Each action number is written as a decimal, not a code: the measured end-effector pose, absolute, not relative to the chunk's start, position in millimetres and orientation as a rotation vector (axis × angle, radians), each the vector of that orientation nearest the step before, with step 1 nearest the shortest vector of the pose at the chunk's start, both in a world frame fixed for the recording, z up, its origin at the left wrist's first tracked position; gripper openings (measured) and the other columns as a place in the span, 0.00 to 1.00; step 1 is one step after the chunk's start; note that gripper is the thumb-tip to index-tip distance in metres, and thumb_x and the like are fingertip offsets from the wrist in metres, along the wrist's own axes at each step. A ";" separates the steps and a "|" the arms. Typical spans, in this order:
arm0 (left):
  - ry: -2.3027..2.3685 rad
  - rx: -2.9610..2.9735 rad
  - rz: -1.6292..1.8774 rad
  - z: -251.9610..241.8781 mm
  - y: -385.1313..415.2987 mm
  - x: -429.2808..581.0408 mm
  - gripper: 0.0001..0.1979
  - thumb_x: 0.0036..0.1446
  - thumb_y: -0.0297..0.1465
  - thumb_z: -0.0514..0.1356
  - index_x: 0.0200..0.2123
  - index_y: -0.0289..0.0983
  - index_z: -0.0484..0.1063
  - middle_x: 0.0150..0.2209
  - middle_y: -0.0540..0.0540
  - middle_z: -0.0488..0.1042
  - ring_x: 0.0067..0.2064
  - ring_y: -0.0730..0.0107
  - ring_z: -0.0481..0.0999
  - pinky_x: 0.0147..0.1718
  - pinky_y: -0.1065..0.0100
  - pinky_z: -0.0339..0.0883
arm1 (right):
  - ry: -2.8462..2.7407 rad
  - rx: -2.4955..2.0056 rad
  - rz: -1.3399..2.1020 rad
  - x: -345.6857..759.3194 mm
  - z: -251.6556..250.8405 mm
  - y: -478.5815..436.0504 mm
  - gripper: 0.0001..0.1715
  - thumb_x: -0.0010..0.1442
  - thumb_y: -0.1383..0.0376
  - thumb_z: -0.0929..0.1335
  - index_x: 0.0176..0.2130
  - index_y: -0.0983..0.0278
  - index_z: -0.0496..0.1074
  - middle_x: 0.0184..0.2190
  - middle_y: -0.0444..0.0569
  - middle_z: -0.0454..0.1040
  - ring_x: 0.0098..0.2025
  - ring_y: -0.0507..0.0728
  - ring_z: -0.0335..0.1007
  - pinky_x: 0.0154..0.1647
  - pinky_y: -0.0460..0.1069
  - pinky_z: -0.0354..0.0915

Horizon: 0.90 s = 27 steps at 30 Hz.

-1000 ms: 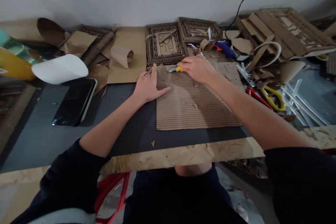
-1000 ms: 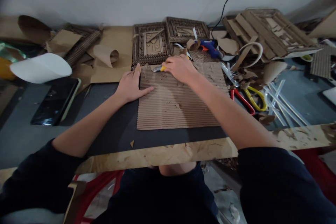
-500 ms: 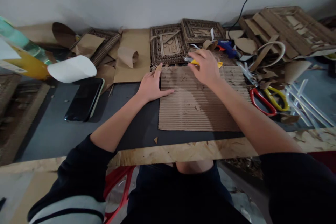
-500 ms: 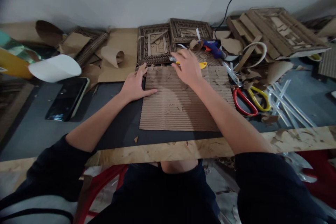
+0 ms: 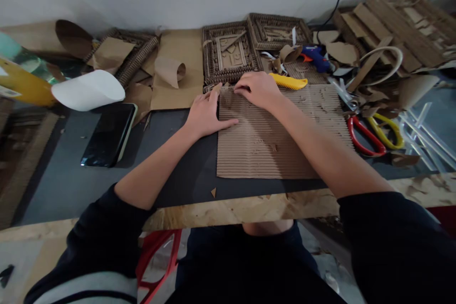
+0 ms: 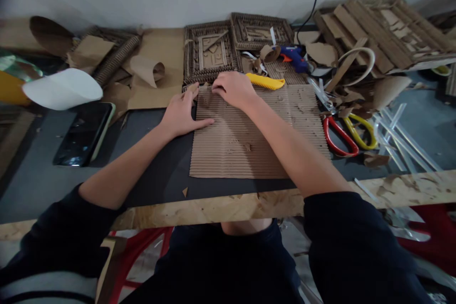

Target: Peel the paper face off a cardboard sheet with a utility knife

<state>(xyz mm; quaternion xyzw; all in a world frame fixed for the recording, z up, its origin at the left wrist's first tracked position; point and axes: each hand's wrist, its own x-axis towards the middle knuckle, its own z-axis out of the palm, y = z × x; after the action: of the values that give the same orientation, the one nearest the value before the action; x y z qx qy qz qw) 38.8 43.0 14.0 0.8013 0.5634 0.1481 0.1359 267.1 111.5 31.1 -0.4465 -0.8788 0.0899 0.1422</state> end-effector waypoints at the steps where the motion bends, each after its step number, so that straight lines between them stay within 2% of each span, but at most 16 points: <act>1: 1.634 2.316 0.422 14.6 42.8 39.1 0.69 0.49 0.70 0.69 0.81 0.37 0.52 0.75 0.27 0.69 0.75 0.25 0.67 0.74 0.35 0.60 | -2.535 -1.309 0.265 265.7 30.8 111.0 0.15 0.77 0.61 0.67 0.51 0.59 0.85 0.54 0.54 0.83 0.58 0.69 0.76 0.58 0.62 0.68; 7: 1.675 2.294 0.372 18.6 41.5 40.6 0.68 0.49 0.69 0.70 0.80 0.36 0.53 0.75 0.27 0.69 0.74 0.24 0.68 0.73 0.35 0.63 | -2.417 -1.409 0.255 260.3 20.7 109.6 0.18 0.79 0.62 0.62 0.56 0.59 0.80 0.58 0.59 0.79 0.60 0.68 0.75 0.60 0.61 0.69; 12: 1.555 2.377 0.389 18.8 42.6 38.7 0.56 0.56 0.68 0.66 0.76 0.40 0.64 0.76 0.32 0.68 0.77 0.30 0.66 0.76 0.35 0.60 | -2.283 -1.397 0.225 265.8 11.6 118.5 0.27 0.82 0.58 0.54 0.60 0.56 0.78 0.56 0.58 0.79 0.60 0.67 0.73 0.64 0.62 0.70; 15: 1.528 2.390 0.380 18.8 42.8 38.1 0.51 0.59 0.67 0.64 0.74 0.41 0.68 0.78 0.33 0.67 0.79 0.33 0.63 0.77 0.35 0.57 | -2.152 -1.466 0.205 271.1 11.8 121.5 0.30 0.82 0.56 0.54 0.59 0.56 0.79 0.54 0.59 0.81 0.56 0.67 0.76 0.61 0.62 0.73; 19: 1.546 2.390 0.353 20.1 42.1 39.6 0.51 0.60 0.65 0.65 0.75 0.38 0.67 0.79 0.31 0.64 0.80 0.36 0.62 0.78 0.37 0.56 | -2.093 -1.460 0.258 274.8 14.6 115.8 0.27 0.80 0.53 0.58 0.55 0.57 0.82 0.52 0.58 0.84 0.49 0.66 0.79 0.54 0.61 0.75; 23: 1.559 2.391 0.330 20.7 41.7 41.9 0.51 0.60 0.63 0.67 0.76 0.39 0.65 0.79 0.31 0.64 0.80 0.36 0.62 0.78 0.37 0.56 | -2.087 -1.390 0.359 266.1 26.7 101.3 0.19 0.76 0.55 0.64 0.48 0.59 0.84 0.48 0.55 0.86 0.45 0.64 0.80 0.53 0.60 0.75; 25: 1.609 2.368 0.341 21.1 40.6 42.1 0.55 0.58 0.63 0.69 0.77 0.36 0.62 0.78 0.28 0.64 0.79 0.33 0.63 0.78 0.37 0.57 | -2.120 -1.284 0.451 261.1 41.8 92.7 0.18 0.75 0.56 0.66 0.47 0.59 0.84 0.47 0.54 0.86 0.45 0.62 0.80 0.53 0.59 0.75; 27: 1.650 2.368 0.400 22.4 38.2 41.3 0.61 0.54 0.64 0.71 0.79 0.34 0.58 0.79 0.26 0.61 0.81 0.31 0.60 0.79 0.38 0.56 | -2.257 -1.063 0.687 260.8 61.2 86.5 0.20 0.76 0.53 0.66 0.48 0.57 0.85 0.45 0.52 0.87 0.45 0.61 0.81 0.51 0.58 0.76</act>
<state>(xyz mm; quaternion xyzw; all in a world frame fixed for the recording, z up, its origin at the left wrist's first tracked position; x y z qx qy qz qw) 41.3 38.2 22.4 0.8075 0.5625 0.1365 0.1138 260.8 86.5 61.2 -0.3953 -0.8389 0.2555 0.2735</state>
